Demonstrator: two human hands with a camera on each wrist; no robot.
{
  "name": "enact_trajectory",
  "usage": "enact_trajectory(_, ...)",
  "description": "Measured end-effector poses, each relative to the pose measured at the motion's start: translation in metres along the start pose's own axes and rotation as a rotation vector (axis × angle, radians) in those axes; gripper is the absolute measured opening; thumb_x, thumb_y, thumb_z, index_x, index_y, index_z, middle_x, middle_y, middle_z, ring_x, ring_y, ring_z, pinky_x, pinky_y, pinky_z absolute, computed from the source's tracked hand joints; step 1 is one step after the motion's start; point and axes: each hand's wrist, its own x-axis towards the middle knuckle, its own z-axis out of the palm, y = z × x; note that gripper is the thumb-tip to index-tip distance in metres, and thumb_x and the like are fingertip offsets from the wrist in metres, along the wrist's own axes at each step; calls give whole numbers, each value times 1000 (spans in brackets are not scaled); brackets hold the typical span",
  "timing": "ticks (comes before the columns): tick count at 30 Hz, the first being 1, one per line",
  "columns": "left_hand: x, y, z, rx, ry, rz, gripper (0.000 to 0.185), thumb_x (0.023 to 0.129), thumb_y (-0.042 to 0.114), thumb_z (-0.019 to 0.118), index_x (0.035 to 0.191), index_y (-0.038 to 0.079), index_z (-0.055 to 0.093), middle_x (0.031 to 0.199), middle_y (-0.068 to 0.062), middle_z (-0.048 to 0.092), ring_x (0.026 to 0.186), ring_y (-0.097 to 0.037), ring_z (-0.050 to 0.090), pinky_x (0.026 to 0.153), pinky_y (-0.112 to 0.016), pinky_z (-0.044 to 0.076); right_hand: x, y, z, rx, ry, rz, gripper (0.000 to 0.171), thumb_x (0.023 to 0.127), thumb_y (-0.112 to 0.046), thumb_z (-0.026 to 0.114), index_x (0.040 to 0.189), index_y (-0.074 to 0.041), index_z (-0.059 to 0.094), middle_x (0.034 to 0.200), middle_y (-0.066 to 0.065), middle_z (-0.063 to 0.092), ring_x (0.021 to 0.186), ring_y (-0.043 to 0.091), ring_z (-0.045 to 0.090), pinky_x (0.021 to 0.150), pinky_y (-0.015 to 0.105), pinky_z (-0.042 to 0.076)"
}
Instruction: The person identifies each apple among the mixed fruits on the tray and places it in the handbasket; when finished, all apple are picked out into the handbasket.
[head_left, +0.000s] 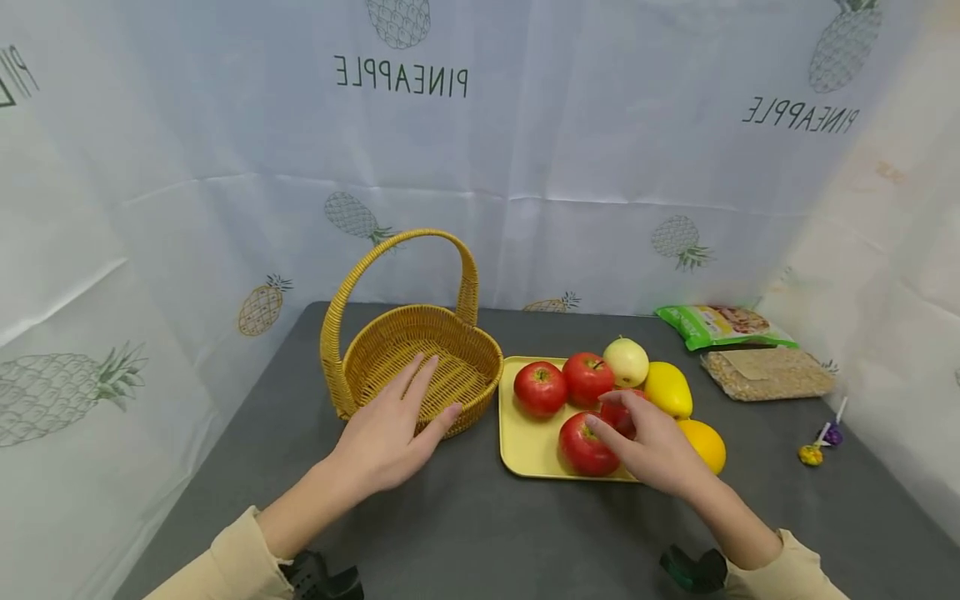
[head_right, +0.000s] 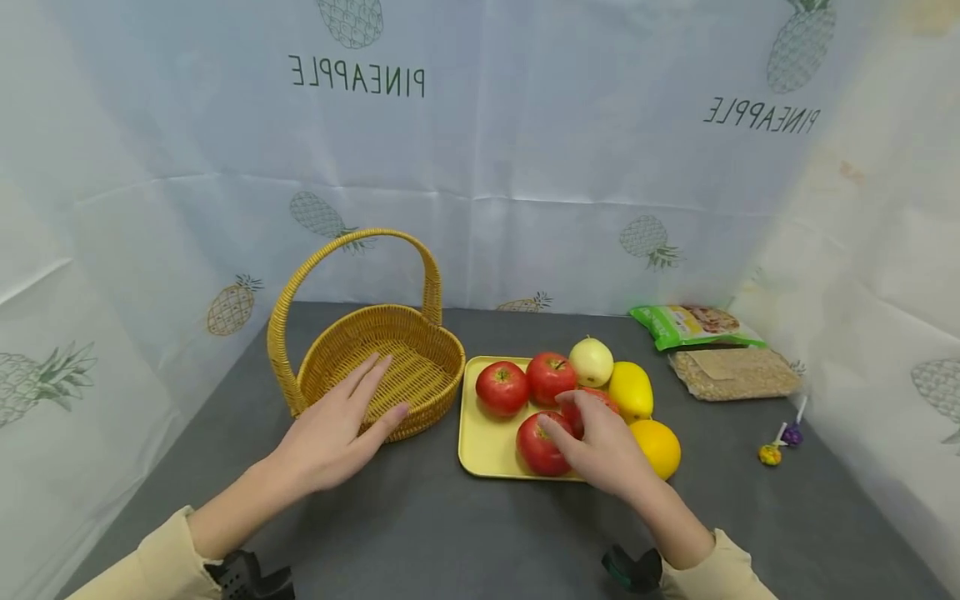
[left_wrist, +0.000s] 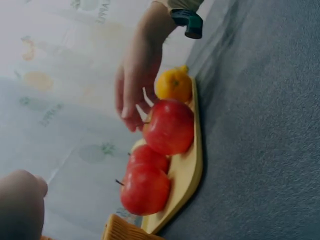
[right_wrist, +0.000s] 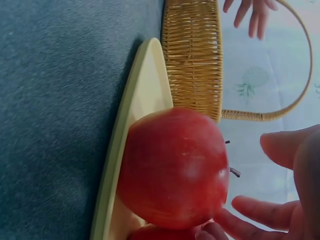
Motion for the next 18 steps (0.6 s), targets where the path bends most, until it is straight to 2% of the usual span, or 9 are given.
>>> enact_trajectory(6, -13, -5, -10, -127, 77, -13, 71, 104, 63, 44, 162, 23, 33, 161, -4, 38, 141, -32, 46, 104, -60, 42, -5, 2, 0, -103, -4, -1, 69, 96, -60, 64, 136, -3, 60, 127, 11, 65, 105, 26, 62, 91, 53, 53)
enact_trajectory(9, -17, -10, -15, -176, 90, -22, 67, 104, 60, 48, 159, 24, 37, 156, -4, 44, 131, -30, 55, 99, -58, 47, -5, 2, 0, -141, -18, -15, 73, 95, -62, 64, 138, -4, 59, 129, 12, 66, 107, 28, 64, 92, 55, 52)
enact_trajectory(14, -22, -19, -19, -265, 63, -32, 62, 103, 55, 55, 155, 23, 43, 150, -3, 51, 113, -23, 66, 86, -47, 57, -4, 4, 4, -151, -48, -25, 76, 94, -64, 64, 142, -5, 57, 132, 10, 65, 111, 29, 63, 95, 56, 51)
enact_trajectory(18, -32, -32, -14, -345, 102, -37, 44, 103, 45, 63, 140, 23, 57, 135, 3, 62, 100, -11, 69, 76, -34, 59, -6, 6, 9, -120, -73, -24, 78, 94, -63, 64, 146, -6, 55, 135, 9, 63, 113, 29, 62, 96, 56, 50)
